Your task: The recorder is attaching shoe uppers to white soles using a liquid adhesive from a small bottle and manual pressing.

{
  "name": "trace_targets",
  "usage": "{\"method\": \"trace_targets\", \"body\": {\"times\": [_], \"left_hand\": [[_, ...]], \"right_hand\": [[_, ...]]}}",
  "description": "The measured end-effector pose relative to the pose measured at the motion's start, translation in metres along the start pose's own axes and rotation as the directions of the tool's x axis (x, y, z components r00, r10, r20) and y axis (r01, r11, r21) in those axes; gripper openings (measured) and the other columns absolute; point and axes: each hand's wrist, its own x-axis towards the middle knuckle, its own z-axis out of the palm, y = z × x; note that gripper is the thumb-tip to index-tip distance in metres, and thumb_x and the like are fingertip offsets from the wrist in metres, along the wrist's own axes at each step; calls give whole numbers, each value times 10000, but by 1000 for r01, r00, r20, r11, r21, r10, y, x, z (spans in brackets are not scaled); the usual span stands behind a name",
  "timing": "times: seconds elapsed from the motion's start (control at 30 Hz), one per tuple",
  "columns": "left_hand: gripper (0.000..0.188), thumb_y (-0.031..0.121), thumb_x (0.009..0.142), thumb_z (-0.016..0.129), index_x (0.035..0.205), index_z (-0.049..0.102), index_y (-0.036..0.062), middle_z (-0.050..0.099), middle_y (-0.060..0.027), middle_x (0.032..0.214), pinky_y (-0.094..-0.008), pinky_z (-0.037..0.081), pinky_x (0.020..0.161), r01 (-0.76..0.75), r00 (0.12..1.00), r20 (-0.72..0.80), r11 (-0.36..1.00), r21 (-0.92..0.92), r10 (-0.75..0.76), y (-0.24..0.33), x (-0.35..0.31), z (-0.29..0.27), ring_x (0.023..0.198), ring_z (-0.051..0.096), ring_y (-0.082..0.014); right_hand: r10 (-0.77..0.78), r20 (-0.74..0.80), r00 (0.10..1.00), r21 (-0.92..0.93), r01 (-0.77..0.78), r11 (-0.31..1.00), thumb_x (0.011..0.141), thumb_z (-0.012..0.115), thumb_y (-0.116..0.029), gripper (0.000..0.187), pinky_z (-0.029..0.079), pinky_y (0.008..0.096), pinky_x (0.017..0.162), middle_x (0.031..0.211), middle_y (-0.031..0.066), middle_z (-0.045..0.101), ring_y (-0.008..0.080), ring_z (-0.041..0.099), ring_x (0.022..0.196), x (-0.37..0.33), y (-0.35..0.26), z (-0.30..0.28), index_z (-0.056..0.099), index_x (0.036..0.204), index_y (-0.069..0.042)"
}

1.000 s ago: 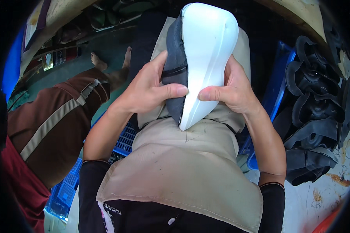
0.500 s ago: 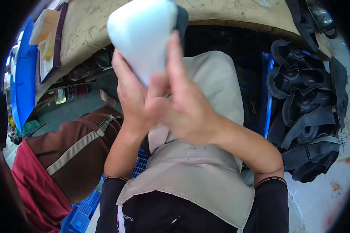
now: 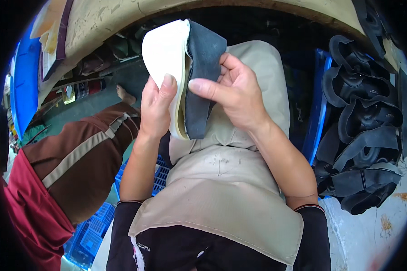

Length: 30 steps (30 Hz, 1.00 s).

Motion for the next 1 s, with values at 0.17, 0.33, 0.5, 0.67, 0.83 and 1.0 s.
{"method": "trace_targets", "body": {"times": [0.17,0.33,0.5,0.67,0.83,1.0], "left_hand": [[531,356,1058,498,1388,435,-55,607,-195,1227,-343,492,930,11,1000,3,989,150,-11,-12,-4,-11,1047,614,-218],[584,428,1020,567,1270,453,-89,631,-208,1075,-337,526,834,-10,1000,-19,998,62,11,-22,-7,-10,921,636,-228],[585,448,1018,571,1230,450,-84,628,-202,1040,-327,534,801,-53,998,-30,995,86,56,-30,-9,-19,891,646,-228],[569,449,1017,576,1198,450,-75,621,-186,1009,-315,538,775,-101,991,-69,981,166,113,-37,-14,-30,870,650,-220],[557,445,1019,577,1186,454,-72,617,-172,997,-311,537,764,-93,984,-133,983,160,115,-32,-16,-31,859,650,-213],[550,442,1025,570,1177,455,-74,616,-165,993,-303,537,755,-101,972,-212,995,14,101,-27,-14,-42,844,650,-201]], "right_hand": [[49,94,994,-98,-40,994,830,757,-3,323,549,213,822,1005,114,731,134,667,840,3,6,-12,691,1142,46],[44,168,985,-233,-4,972,814,767,-5,264,550,202,760,935,110,738,124,665,778,8,4,-20,727,1073,35],[51,186,981,-304,8,953,807,769,-3,238,544,194,709,881,96,742,111,655,723,10,10,-11,744,1042,28],[4,99,995,-309,27,951,798,778,-11,259,537,190,683,858,79,742,104,648,702,5,29,8,742,1052,26],[24,119,993,-296,13,955,767,814,-41,308,544,220,725,877,75,738,125,656,733,6,34,7,731,1058,17],[117,342,932,-566,105,818,710,872,-97,557,518,305,882,1054,108,706,197,654,917,3,41,4,638,1204,7]]}}
